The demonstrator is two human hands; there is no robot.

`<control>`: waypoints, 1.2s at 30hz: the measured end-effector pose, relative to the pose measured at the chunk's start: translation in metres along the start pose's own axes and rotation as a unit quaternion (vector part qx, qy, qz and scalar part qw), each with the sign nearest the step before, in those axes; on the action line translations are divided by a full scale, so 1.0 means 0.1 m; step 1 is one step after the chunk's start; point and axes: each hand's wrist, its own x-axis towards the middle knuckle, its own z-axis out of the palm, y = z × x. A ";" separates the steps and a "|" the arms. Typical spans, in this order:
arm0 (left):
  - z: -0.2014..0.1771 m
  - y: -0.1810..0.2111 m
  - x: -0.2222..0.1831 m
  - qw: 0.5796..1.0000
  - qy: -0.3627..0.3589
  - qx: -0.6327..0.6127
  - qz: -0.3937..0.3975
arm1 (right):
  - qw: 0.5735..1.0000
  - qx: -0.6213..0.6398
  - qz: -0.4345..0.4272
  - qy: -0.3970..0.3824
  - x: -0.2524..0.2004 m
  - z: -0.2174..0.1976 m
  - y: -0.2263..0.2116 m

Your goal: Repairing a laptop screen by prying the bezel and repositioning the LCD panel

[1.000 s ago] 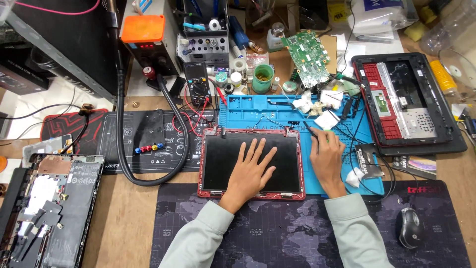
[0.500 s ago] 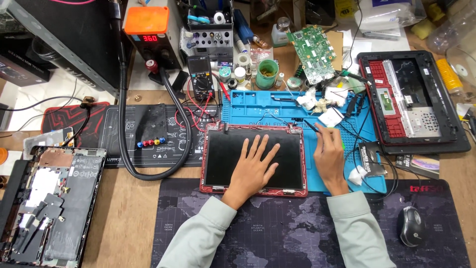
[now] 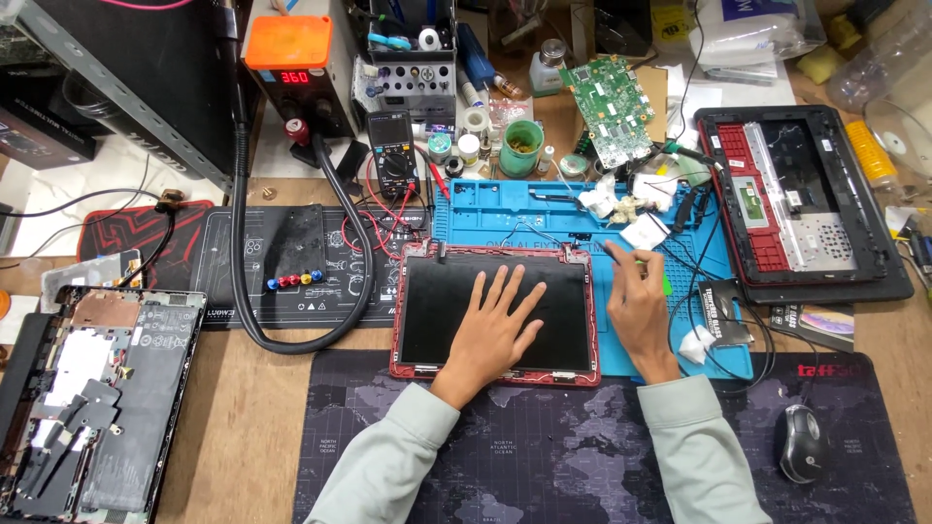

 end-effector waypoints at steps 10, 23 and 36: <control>-0.23 -0.86 0.23 0.986 0.074 -0.146 0.029 | 0.998 0.006 0.048 -0.045 0.01 0.01 -0.02; -0.40 -1.46 0.32 0.918 0.240 -0.258 -0.180 | 1.000 -0.009 0.013 0.001 -0.05 0.13 0.21; -0.40 -1.50 0.32 0.926 0.195 -0.274 -0.170 | 0.998 0.044 0.008 0.035 0.09 0.03 -0.05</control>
